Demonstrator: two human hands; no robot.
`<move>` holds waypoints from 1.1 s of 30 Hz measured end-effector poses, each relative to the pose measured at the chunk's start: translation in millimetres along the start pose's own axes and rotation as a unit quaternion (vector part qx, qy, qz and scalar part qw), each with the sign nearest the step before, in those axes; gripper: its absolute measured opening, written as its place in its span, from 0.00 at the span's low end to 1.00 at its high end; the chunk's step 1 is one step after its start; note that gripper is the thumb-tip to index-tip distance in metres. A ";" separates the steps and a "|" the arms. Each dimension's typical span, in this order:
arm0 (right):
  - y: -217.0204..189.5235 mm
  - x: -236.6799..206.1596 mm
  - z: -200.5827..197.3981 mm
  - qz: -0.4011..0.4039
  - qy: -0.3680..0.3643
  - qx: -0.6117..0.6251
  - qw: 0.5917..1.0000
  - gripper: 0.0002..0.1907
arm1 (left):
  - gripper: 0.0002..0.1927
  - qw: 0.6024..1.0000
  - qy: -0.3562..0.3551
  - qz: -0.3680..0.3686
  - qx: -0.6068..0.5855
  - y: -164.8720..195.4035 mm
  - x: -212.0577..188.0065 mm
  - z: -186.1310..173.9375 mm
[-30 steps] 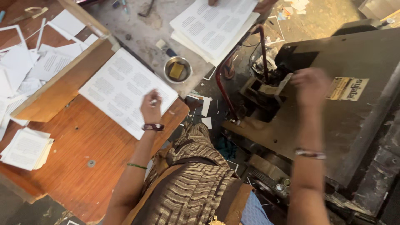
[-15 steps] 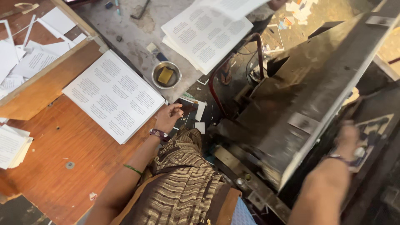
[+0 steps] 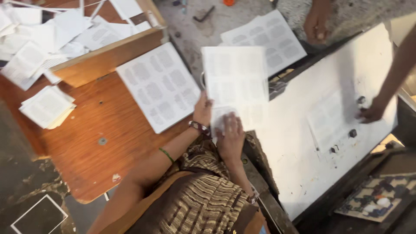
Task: The person sorts a pile of printed sheets on a wooden table, aligns them, and repeatedly places them into a nearby machine. The person also gathers loose sheets from the floor and continues sorting and feeding them into the machine.
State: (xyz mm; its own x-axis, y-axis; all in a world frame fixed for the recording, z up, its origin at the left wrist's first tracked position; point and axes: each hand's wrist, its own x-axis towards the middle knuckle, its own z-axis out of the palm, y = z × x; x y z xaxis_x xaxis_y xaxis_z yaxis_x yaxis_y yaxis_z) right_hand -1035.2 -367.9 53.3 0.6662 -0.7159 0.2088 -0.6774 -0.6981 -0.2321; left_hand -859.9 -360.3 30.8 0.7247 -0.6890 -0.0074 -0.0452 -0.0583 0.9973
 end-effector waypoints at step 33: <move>152.4 41.3 -90.1 0.152 0.111 0.490 0.851 0.14 | 0.18 0.998 0.019 0.016 0.060 -36.4 20.5 -118.4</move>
State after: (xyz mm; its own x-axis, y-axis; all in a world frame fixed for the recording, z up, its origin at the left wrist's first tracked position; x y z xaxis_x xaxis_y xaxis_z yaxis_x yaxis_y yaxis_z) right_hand -1139.0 -505.0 112.1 0.3580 -0.9223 0.1458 -0.1498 -0.2109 -0.9660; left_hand -761.9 -286.8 3.1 0.7467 -0.6645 0.0302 -0.1497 -0.1236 0.9810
